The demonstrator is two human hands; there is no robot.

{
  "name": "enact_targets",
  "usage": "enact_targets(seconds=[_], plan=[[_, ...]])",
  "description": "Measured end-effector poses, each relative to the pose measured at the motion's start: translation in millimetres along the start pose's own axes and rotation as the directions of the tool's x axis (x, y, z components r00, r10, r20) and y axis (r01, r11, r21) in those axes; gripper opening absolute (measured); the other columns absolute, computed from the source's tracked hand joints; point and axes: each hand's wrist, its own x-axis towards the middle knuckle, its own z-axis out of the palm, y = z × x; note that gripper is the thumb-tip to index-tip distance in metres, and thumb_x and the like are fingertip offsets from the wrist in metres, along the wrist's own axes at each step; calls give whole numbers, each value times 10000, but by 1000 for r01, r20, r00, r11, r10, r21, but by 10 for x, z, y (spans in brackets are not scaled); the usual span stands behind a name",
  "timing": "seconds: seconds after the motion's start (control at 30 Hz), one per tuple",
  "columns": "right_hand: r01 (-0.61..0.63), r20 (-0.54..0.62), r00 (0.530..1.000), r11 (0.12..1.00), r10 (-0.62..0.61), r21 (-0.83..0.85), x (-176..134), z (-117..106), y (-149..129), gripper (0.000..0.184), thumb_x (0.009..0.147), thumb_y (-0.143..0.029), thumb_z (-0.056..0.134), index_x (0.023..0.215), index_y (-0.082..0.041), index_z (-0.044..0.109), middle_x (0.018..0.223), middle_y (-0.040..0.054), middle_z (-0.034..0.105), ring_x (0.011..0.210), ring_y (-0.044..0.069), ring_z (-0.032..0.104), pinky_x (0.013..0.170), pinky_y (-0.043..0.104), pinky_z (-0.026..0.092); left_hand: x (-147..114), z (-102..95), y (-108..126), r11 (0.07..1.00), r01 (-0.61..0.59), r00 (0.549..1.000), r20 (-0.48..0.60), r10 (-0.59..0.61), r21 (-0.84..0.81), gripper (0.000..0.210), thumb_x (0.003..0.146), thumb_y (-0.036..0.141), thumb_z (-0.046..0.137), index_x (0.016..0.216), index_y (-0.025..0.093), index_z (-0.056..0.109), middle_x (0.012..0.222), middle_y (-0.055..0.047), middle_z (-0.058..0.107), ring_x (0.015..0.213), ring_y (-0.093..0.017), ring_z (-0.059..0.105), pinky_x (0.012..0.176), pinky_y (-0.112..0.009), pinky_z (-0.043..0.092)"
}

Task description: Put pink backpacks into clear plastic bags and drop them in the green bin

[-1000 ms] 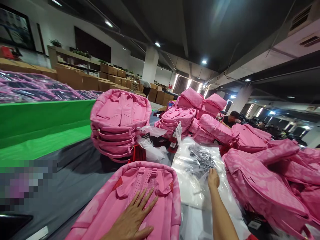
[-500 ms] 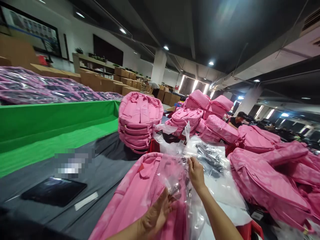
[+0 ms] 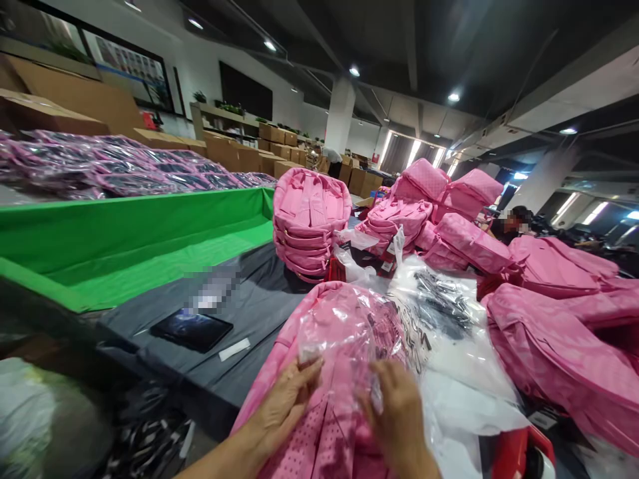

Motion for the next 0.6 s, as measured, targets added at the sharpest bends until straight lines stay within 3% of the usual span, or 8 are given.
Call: enact_targets(seconds=[0.03, 0.1, 0.2, 0.3, 0.4, 0.5, 0.6], plan=[[59, 77, 995, 998, -59, -5, -156, 23, -42, 301, 895, -510, 680, 1073, -271, 721, 968, 69, 748, 815, 254, 710, 700, 360, 574, -38, -76, -66, 997, 73, 997, 5, -73, 8, 359, 587, 146, 982, 801, 178, 695, 737, 13, 704, 638, -109, 642, 636, -200, 530], [58, 215, 975, 998, -63, 30, -407, 84, -92, 309, 859, -441, 738, 1131, -297, 707, 1005, 51, 751, 837, 246, 726, 711, 338, 591, -110, -201, -222, 977, 215, 977, -6, -215, -4, 341, 579, 165, 991, 720, 176, 681, 676, -10, 687, 597, -138, 643, 590, -237, 531], [-119, 368, 928, 983, 59, 143, -566, 160, -159, 457, 803, -437, 808, 1218, -310, 666, 1042, 34, 730, 881, 222, 717, 745, 293, 578, -224, -223, -365, 972, 229, 973, -4, -230, -48, 389, 489, 175, 1029, 679, 173, 691, 660, -5, 680, 606, -130, 632, 582, -222, 523], [-250, 418, 903, 917, 104, 311, -515, 221, -254, 195, 882, -433, 717, 998, -276, 726, 936, 26, 708, 843, 194, 681, 740, 269, 525, -317, -91, -282, 991, 115, 990, 79, -120, 65, 454, 415, 305, 1055, 698, 156, 733, 679, -15, 690, 646, -149, 623, 605, -243, 530], [-439, 431, 872, 764, 234, 474, -420, 271, -323, 329, 966, -492, 584, 794, -225, 667, 800, 22, 655, 791, 176, 640, 741, 263, 496, -329, -7, -77, 947, -144, 990, 40, 138, 286, 506, 399, 489, 1030, 570, 168, 679, 582, 7, 612, 594, -137, 544, 579, -255, 476], [-556, 429, 826, 648, 366, 520, -389, 324, -397, 407, 979, -607, 504, 890, -224, 608, 879, 30, 654, 822, 178, 629, 750, 267, 496, -306, -21, 55, 835, -255, 953, -22, 304, 488, 644, 392, 689, 949, 451, 186, 551, 467, 35, 456, 505, -101, 391, 516, -258, 376], [-536, 407, 836, 708, 368, 460, -417, 381, -517, 388, 938, -624, 561, 965, -237, 589, 864, 2, 656, 710, 153, 581, 667, 266, 443, -321, -43, 66, 774, -272, 946, 13, 323, 571, 690, 474, 800, 844, 493, 200, 504, 473, 48, 402, 496, -98, 341, 505, -261, 338]])
